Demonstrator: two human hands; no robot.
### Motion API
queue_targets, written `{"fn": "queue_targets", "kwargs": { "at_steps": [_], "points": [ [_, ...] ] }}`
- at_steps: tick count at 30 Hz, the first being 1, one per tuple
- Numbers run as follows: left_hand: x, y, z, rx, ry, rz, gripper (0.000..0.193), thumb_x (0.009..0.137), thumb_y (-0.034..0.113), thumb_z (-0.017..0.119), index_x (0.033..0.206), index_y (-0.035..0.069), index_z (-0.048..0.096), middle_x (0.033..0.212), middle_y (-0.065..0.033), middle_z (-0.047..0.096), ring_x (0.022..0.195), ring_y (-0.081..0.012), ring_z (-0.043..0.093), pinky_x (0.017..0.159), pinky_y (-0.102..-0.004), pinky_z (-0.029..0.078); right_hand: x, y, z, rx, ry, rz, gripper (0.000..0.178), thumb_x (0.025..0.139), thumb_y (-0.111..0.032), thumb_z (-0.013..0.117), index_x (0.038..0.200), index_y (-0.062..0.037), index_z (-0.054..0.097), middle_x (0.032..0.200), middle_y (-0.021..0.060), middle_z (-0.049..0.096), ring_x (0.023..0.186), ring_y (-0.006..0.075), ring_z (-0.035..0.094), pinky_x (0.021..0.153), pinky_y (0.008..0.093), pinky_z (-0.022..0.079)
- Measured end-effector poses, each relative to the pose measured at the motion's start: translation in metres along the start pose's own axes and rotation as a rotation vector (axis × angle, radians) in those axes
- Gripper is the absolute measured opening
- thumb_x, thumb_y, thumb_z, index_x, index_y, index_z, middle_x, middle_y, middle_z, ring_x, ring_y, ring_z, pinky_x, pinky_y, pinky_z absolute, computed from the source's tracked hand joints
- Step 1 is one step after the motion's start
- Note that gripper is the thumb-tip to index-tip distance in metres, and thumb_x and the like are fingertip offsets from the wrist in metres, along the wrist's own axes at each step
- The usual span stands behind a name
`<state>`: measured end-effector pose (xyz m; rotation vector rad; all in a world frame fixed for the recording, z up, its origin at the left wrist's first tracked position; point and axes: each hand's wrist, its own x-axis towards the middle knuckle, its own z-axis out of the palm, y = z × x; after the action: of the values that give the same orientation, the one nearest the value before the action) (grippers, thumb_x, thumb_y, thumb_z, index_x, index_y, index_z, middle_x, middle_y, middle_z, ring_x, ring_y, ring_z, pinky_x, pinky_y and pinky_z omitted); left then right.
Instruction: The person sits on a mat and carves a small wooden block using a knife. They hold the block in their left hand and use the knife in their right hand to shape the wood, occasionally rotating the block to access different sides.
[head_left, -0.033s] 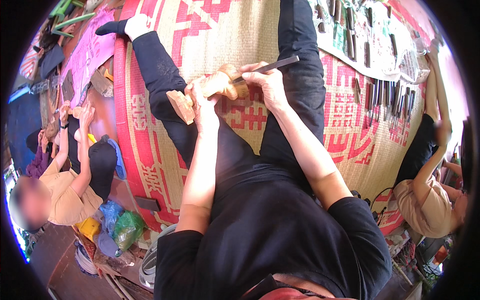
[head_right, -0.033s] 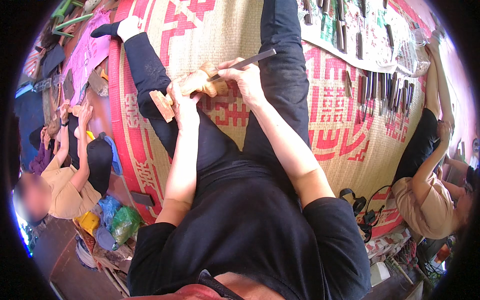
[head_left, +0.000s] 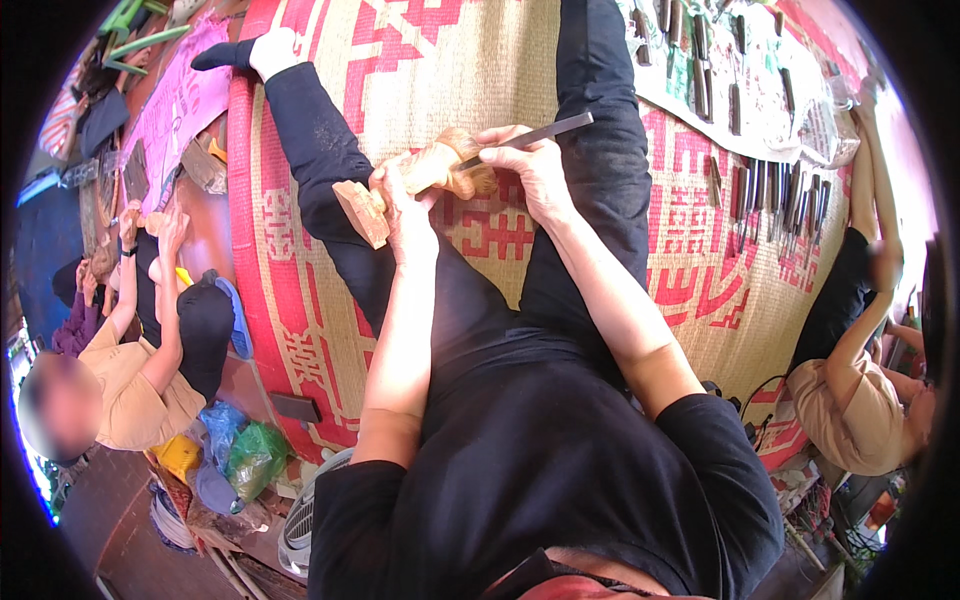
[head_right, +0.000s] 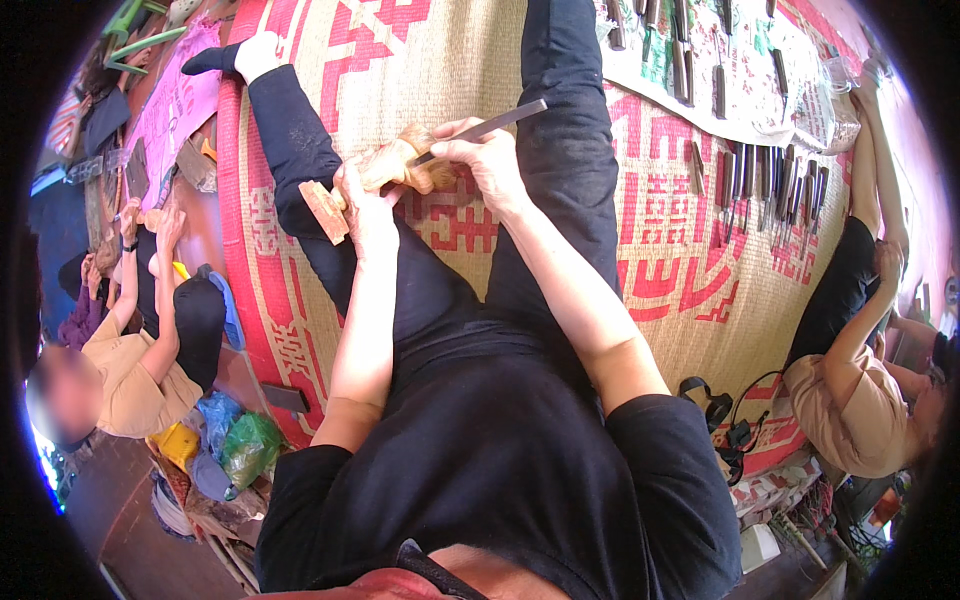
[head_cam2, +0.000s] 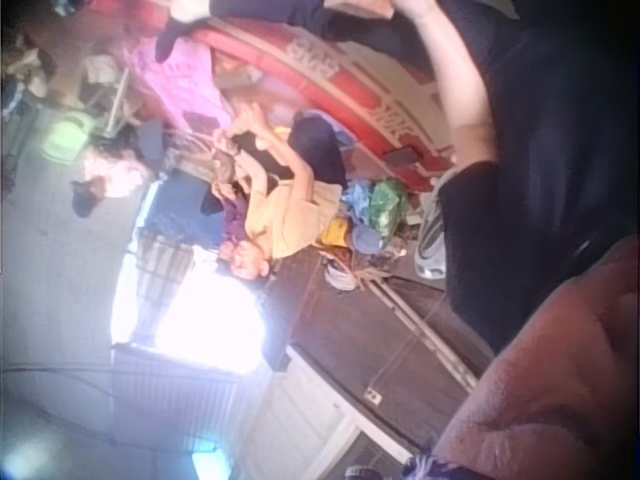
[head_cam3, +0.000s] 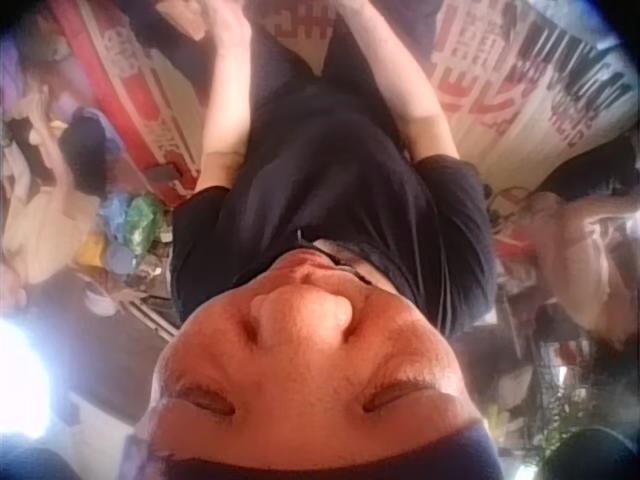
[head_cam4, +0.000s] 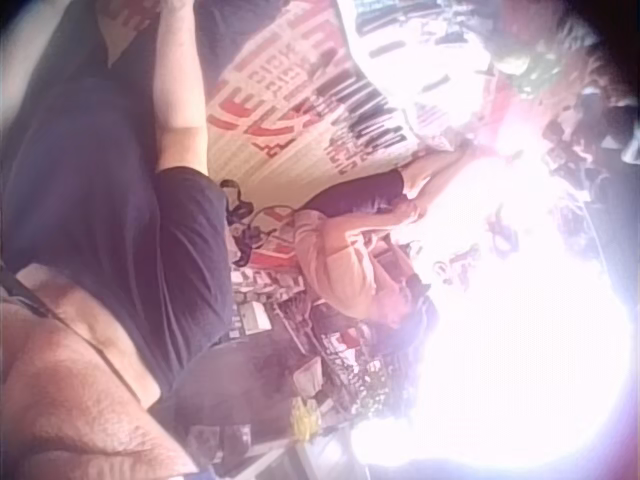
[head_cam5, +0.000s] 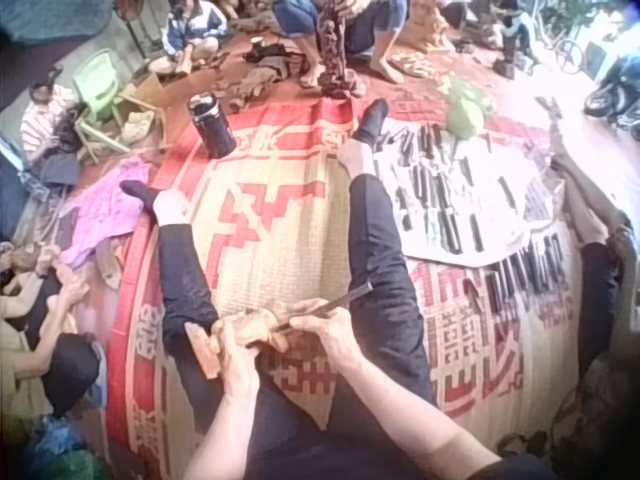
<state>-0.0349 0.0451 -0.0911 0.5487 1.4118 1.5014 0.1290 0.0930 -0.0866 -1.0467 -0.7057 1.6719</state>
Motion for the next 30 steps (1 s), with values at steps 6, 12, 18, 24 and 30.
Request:
{"fn": "queue_targets", "kwargs": {
  "at_steps": [6, 12, 18, 24, 30],
  "points": [
    [-0.002, 0.001, 0.002, -0.020, 0.009, -0.010, 0.042, 0.094, 0.040, 0.045, 0.124, 0.012, 0.037, 0.124, -0.0103, 0.045, 0.119, -0.0255, 0.044, 0.091, -0.0500, 0.043, -0.001, -0.003, 0.001, -0.040, 0.059, 0.066, 0.008, 0.071, 0.001, 0.068, 0.076, 0.0012, 0.062, 0.079, 0.0066, 0.065, 0.067, 0.0111, 0.058, 0.064, 0.0243, 0.047],
    [-0.001, 0.003, 0.002, -0.013, 0.002, -0.019, 0.042, 0.093, 0.040, 0.047, 0.124, 0.012, 0.038, 0.124, -0.0103, 0.045, 0.119, -0.0257, 0.044, 0.091, -0.0498, 0.043, 0.001, 0.002, -0.002, 0.013, 0.015, -0.009, 0.008, 0.072, 0.000, 0.068, 0.078, 0.0011, 0.063, 0.076, 0.0057, 0.064, 0.064, 0.0107, 0.057, 0.063, 0.0234, 0.047],
    [-0.004, 0.001, 0.004, -0.022, 0.015, -0.013, 0.040, 0.094, 0.037, 0.047, 0.124, 0.012, 0.038, 0.125, -0.0105, 0.044, 0.120, -0.0258, 0.044, 0.091, -0.0500, 0.043, 0.005, 0.005, -0.002, -0.028, 0.044, 0.042, 0.008, 0.072, 0.001, 0.068, 0.078, 0.0008, 0.063, 0.075, 0.0053, 0.064, 0.062, 0.0102, 0.056, 0.061, 0.0228, 0.046],
    [-0.003, 0.000, -0.001, -0.041, -0.006, 0.004, 0.036, 0.094, 0.033, 0.047, 0.122, 0.011, 0.041, 0.124, -0.0093, 0.046, 0.119, -0.0255, 0.045, 0.091, -0.0489, 0.044, 0.005, 0.003, -0.001, 0.055, 0.017, -0.014, 0.008, 0.072, 0.003, 0.067, 0.079, 0.0019, 0.063, 0.072, 0.0065, 0.063, 0.060, 0.0104, 0.056, 0.059, 0.0239, 0.046],
    [-0.008, -0.002, 0.000, 0.033, -0.009, 0.043, 0.036, 0.093, 0.031, 0.049, 0.122, 0.011, 0.041, 0.122, -0.0087, 0.046, 0.117, -0.0251, 0.047, 0.091, -0.0484, 0.044, 0.003, -0.003, 0.003, -0.071, 0.047, 0.045, 0.009, 0.072, 0.003, 0.066, 0.080, 0.0025, 0.064, 0.070, 0.0062, 0.063, 0.062, 0.0106, 0.057, 0.062, 0.0239, 0.045]
  ]
}}
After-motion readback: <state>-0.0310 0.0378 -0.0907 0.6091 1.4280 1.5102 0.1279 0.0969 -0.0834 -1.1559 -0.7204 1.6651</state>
